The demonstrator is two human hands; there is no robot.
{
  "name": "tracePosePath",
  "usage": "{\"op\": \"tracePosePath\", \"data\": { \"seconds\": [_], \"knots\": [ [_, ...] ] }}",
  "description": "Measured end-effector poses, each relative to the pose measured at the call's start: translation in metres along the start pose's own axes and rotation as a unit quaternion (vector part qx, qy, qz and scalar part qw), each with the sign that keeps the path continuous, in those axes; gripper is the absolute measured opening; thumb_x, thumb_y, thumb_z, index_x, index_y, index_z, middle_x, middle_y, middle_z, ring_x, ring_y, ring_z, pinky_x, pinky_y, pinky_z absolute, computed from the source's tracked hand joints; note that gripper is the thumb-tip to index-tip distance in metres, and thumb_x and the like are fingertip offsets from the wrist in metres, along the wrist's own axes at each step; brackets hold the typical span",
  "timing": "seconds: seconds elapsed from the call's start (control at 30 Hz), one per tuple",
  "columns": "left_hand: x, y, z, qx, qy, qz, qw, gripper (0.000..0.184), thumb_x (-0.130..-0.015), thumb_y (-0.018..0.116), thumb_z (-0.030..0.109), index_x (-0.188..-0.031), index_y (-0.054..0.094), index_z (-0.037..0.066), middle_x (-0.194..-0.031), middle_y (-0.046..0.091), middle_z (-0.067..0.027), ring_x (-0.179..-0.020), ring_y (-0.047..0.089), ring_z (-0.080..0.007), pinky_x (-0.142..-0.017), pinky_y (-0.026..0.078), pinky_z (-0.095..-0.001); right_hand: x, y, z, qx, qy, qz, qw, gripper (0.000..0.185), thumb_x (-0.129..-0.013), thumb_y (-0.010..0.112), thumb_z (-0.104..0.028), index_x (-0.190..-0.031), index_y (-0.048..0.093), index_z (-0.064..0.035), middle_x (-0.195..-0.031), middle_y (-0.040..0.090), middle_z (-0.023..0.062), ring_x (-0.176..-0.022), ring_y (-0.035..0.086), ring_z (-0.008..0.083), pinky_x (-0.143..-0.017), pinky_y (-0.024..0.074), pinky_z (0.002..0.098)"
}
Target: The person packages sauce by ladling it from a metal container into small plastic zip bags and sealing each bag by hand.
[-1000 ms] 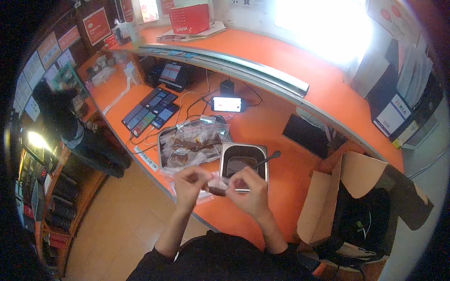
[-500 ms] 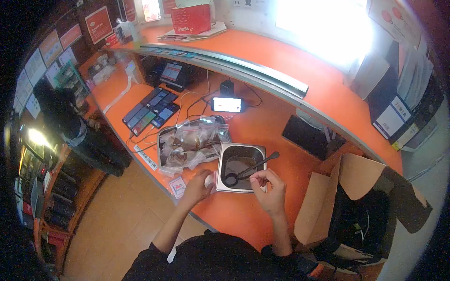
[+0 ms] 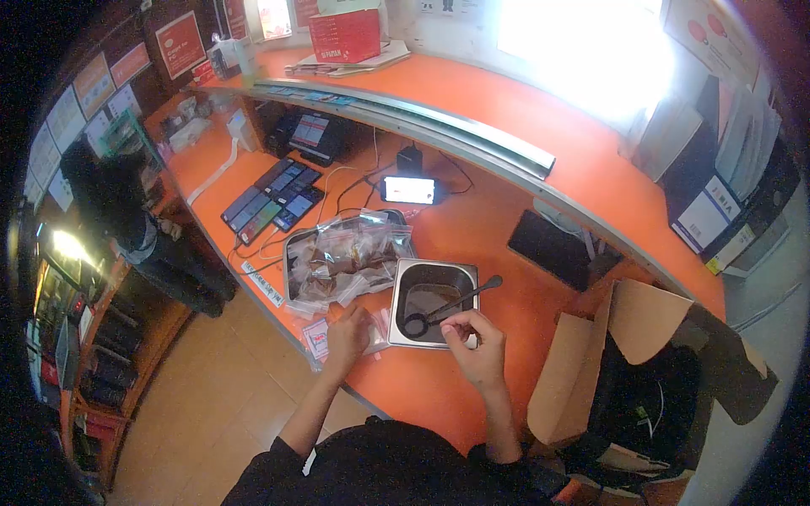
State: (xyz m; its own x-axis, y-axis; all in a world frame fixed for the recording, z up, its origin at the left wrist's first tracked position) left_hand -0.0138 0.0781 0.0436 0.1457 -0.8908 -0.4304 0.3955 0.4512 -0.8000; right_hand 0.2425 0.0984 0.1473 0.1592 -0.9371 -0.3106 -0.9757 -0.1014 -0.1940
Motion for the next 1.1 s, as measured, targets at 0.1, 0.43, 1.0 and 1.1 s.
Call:
{"op": "tracePosePath", "data": {
  "seconds": [0.1,0.43,1.0,1.1],
  "knots": [
    [-0.003,-0.017,0.008,0.049,0.02,-0.005,0.999,0.01,-0.081,0.063,0.004,-0.091,0.062,0.004,-0.095,0.065,-0.012,-0.072,0.067,-0.0374,-0.061,0.054,-0.0465,-0.001,0.004,-0.003,-0.005,-0.003,-0.004,1.0,0.003,-0.086,0.07,-0.003,-0.088,0.07,-0.0012,-0.08,0.065,0.0022,-0.073,0.057,0.0081,-0.068,0.0459,0.0237],
    [0.003,-0.118,0.056,0.224,0.024,-0.006,0.974,0.02,-0.08,0.054,-0.013,-0.093,0.062,-0.001,-0.086,0.062,-0.0154,-0.074,0.066,-0.0311,-0.063,0.051,-0.0378,0.01,0.103,-0.043,0.088,-0.119,-0.136,0.98,0.015,-0.087,0.07,-0.01,-0.101,0.067,-0.0044,-0.086,0.066,0.0102,-0.071,0.067,0.0243,-0.064,0.0524,0.0341],
    [0.007,-0.109,0.097,0.294,0.061,-0.045,0.953,0.015,-0.09,0.068,0.013,-0.095,0.064,0.0,-0.09,0.057,-0.0121,-0.081,0.057,-0.0214,-0.076,0.047,-0.0319,0.012,0.091,-0.045,0.055,-0.064,-0.176,0.981,0.006,-0.085,0.072,-0.006,-0.086,0.068,-0.0025,-0.074,0.063,0.0069,-0.062,0.059,0.0115,-0.055,0.0455,0.0273],
    [0.011,-0.087,0.087,0.362,-0.021,-0.176,0.915,0.018,-0.096,0.063,0.017,-0.094,0.065,-0.001,-0.082,0.061,-0.0112,-0.074,0.059,-0.0208,-0.068,0.047,-0.0324,0.012,0.09,-0.043,0.073,-0.079,-0.195,0.975,0.007,-0.085,0.073,-0.007,-0.086,0.067,-0.002,-0.074,0.063,0.0066,-0.063,0.058,0.0098,-0.054,0.0443,0.0262]
  ]
}}
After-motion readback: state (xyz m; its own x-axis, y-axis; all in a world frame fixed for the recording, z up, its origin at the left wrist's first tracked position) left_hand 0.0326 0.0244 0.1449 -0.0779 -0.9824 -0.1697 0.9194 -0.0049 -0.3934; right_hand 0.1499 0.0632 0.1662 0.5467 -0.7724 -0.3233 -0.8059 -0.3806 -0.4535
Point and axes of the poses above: each hand's wrist, its own x-axis away from the middle knuckle, its own y-axis out of the palm, z = x × y, the point moved 10 cm from there along -x, towards the middle knuckle
